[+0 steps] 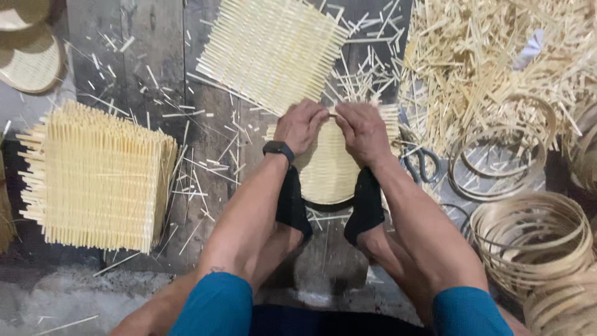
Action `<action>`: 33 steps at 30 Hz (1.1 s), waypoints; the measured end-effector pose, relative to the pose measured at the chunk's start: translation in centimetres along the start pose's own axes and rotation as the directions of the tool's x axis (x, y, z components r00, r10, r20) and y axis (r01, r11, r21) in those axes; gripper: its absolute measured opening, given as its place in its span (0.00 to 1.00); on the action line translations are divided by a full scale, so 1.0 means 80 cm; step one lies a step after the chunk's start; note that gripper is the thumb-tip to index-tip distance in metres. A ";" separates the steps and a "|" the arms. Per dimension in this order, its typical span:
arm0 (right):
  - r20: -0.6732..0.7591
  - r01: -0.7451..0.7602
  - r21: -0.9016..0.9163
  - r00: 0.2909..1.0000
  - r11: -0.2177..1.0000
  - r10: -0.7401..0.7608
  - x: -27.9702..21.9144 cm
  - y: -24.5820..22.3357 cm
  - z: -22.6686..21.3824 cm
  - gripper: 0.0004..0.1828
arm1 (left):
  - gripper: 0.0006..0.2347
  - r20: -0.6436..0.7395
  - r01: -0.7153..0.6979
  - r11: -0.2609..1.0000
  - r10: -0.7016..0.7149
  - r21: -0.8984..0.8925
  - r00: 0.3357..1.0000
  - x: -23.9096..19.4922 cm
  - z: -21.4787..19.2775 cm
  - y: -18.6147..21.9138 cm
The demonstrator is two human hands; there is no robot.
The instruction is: The person places a woven bamboo mat over a circular wooden frame, then uses shears to trim the excess bamboo strips around the edge. The person repeats this process for multiple trays, stacking the finished pieces.
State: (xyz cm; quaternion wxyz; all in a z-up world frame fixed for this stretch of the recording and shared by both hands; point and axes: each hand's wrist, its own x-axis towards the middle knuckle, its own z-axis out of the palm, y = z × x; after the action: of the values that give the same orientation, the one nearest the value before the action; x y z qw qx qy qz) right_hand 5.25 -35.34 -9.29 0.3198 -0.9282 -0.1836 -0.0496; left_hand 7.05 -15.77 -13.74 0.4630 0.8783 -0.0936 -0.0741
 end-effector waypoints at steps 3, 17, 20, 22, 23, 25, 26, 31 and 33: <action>0.110 -0.203 0.161 0.976 0.966 0.187 0.011 0.005 -0.001 0.08 | 0.14 0.086 0.171 0.982 -0.164 -0.080 0.983 0.004 0.004 -0.005; 0.294 -0.428 0.256 0.889 0.867 0.352 -0.026 0.068 0.024 0.27 | 0.19 0.187 0.486 0.858 -0.457 -0.165 0.870 0.042 0.031 -0.051; 0.393 -0.585 0.429 0.807 0.689 0.440 -0.036 0.088 0.041 0.29 | 0.18 0.204 0.551 0.811 -0.515 -0.197 0.832 0.043 0.031 -0.054; 0.418 -0.653 0.371 0.752 0.660 0.509 -0.039 0.094 0.038 0.29 | 0.17 0.224 0.545 0.804 -0.501 -0.237 0.836 0.044 0.033 -0.050; 0.417 -0.691 0.283 0.713 0.665 0.563 -0.037 0.092 0.037 0.29 | 0.17 0.232 0.542 0.800 -0.493 -0.257 0.838 0.044 0.033 -0.048; 0.318 -0.575 0.119 0.794 0.809 0.518 -0.017 0.078 0.039 0.27 | 0.17 0.209 0.552 0.796 -0.512 -0.250 0.833 0.045 0.029 -0.046; 0.235 -0.413 0.027 0.888 0.910 0.396 -0.007 0.069 0.039 0.26 | 0.17 0.199 0.559 0.793 -0.523 -0.243 0.829 0.042 0.028 -0.045; 0.384 -0.451 -0.069 0.811 0.890 0.441 0.056 -0.001 0.067 0.31 | 0.20 -0.275 0.187 0.960 -0.241 -0.207 0.931 0.006 0.034 -0.032; 0.402 -0.306 -0.131 0.853 0.943 0.333 0.069 -0.021 0.057 0.30 | 0.17 -0.532 0.133 0.991 -0.123 -0.020 0.838 -0.028 0.026 -0.025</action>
State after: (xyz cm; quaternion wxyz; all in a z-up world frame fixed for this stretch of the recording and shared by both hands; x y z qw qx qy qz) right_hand 9.59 -29.65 -10.77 0.2476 -0.9440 -0.0895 0.1986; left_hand 4.57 -15.84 -16.47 0.4571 0.8727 0.0965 0.1420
